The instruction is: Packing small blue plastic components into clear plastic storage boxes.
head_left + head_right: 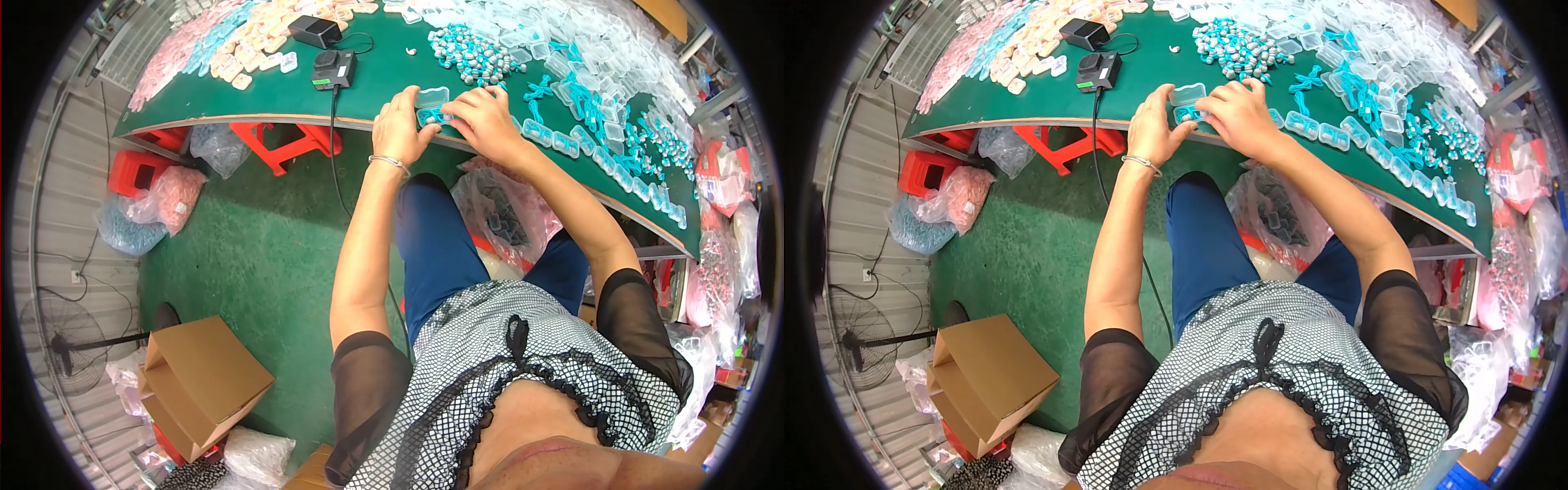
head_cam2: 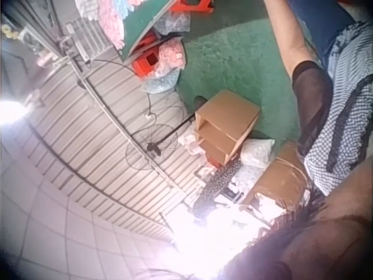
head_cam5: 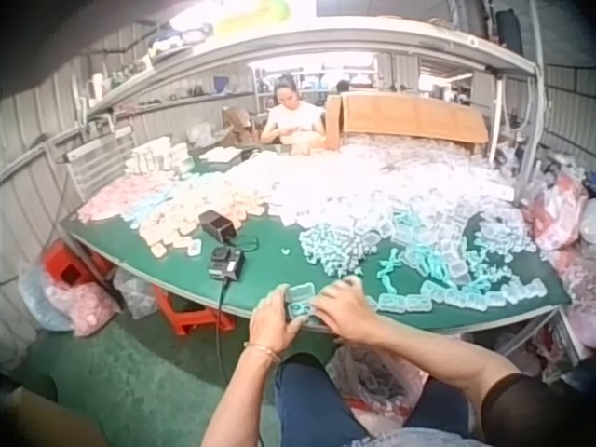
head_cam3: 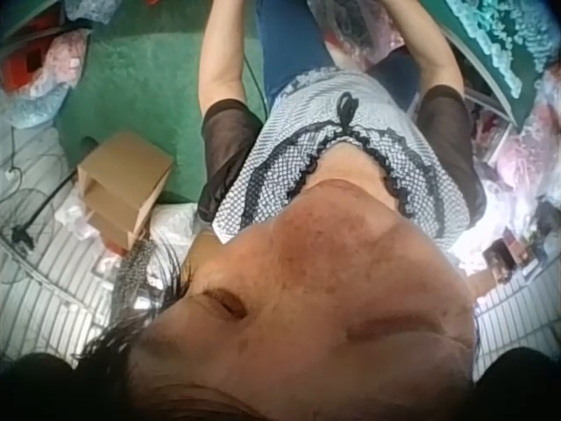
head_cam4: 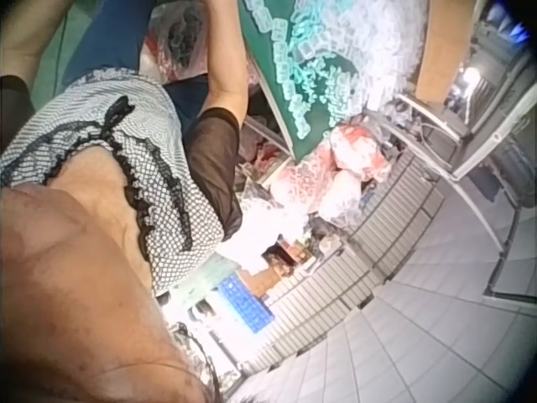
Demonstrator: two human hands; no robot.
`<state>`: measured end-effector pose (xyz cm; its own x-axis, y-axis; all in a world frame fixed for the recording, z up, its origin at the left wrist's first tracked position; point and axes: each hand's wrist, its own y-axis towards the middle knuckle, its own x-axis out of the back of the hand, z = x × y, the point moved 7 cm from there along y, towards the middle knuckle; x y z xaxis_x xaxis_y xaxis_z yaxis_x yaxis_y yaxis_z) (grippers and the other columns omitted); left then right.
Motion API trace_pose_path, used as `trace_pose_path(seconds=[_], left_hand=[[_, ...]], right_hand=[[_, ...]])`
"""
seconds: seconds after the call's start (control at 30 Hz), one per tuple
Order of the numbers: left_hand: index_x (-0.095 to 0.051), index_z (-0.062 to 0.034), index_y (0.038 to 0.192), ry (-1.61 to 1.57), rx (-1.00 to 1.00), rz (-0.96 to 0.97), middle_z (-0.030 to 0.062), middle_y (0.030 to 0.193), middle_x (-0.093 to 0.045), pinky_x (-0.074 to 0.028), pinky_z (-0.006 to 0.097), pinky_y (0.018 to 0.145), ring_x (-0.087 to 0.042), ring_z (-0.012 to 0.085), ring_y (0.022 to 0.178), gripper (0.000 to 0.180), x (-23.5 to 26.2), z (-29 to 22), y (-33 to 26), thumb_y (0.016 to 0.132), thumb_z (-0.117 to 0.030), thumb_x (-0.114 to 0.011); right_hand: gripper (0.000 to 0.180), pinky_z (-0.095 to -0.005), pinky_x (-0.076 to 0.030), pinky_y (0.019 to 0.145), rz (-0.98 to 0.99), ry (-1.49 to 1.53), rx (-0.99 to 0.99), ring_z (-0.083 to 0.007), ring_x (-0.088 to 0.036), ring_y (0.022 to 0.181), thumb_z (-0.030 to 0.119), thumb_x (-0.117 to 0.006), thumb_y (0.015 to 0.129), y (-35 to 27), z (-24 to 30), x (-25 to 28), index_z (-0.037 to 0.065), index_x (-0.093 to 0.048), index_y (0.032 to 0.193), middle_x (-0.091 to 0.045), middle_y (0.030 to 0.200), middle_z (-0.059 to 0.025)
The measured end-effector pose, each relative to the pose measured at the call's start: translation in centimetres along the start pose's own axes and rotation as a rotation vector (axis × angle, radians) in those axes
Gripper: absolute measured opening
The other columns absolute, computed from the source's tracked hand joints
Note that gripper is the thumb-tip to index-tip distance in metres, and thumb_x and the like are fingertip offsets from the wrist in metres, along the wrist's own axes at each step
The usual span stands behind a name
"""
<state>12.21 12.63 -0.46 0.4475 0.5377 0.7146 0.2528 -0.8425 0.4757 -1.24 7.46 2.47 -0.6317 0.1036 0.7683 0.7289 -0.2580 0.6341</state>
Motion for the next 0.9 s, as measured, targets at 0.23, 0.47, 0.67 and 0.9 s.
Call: trace_pose_path(seconds=[0.23, 0.47, 0.67, 0.9], left_hand=[[-0.045, -0.0035, 0.126, 0.000, -0.013, -0.017, 0.0153, 0.114, -0.058, -0.046, 0.043, 0.087, -0.057, 0.0351, 0.103, 0.073, 0.0, 0.0, -0.1, 0.066, -0.022, -0.082], [-0.045, -0.0039, 0.126, -0.010, -0.032, -0.034, 0.0156, 0.113, -0.058, -0.046, 0.043, 0.086, -0.057, 0.0353, 0.102, 0.072, 0.1, 0.1, -0.1, 0.066, -0.022, -0.082], [-0.046, -0.0044, 0.126, -0.014, -0.012, -0.026, 0.0151, 0.114, -0.058, -0.046, 0.043, 0.086, -0.057, 0.0349, 0.102, 0.072, -0.1, 0.0, -0.1, 0.066, -0.022, -0.081], [-0.046, -0.0041, 0.126, -0.018, -0.010, -0.035, 0.0149, 0.114, -0.059, -0.046, 0.043, 0.087, -0.057, 0.0344, 0.103, 0.072, 0.0, 0.0, -0.3, 0.066, -0.023, -0.081]], right_hand=[[0.009, -0.0427, -0.034, 0.084, 0.045, 0.072, -0.030, -0.0191, -0.058, 0.087, 0.015, -0.068, 0.078, 0.4, -1.2, -0.8, 0.017, -0.064, 0.086, -0.062, 0.083, 0.0024], [0.006, -0.0397, -0.034, 0.080, 0.159, 0.251, -0.153, -0.0186, -0.059, 0.083, 0.016, -0.067, 0.080, 0.4, -2.2, -1.4, 0.016, -0.063, 0.085, -0.064, 0.082, 0.0014], [0.007, -0.0397, -0.035, 0.078, 0.156, 0.203, -0.189, -0.0197, -0.060, 0.083, 0.017, -0.068, 0.080, 0.5, -2.6, -1.6, 0.014, -0.063, 0.085, -0.065, 0.083, 0.0006], [0.007, -0.0401, -0.035, 0.077, 0.113, 0.194, -0.168, -0.0190, -0.060, 0.082, 0.017, -0.068, 0.079, 0.4, -2.4, -1.5, 0.014, -0.063, 0.083, -0.063, 0.079, 0.0000]])
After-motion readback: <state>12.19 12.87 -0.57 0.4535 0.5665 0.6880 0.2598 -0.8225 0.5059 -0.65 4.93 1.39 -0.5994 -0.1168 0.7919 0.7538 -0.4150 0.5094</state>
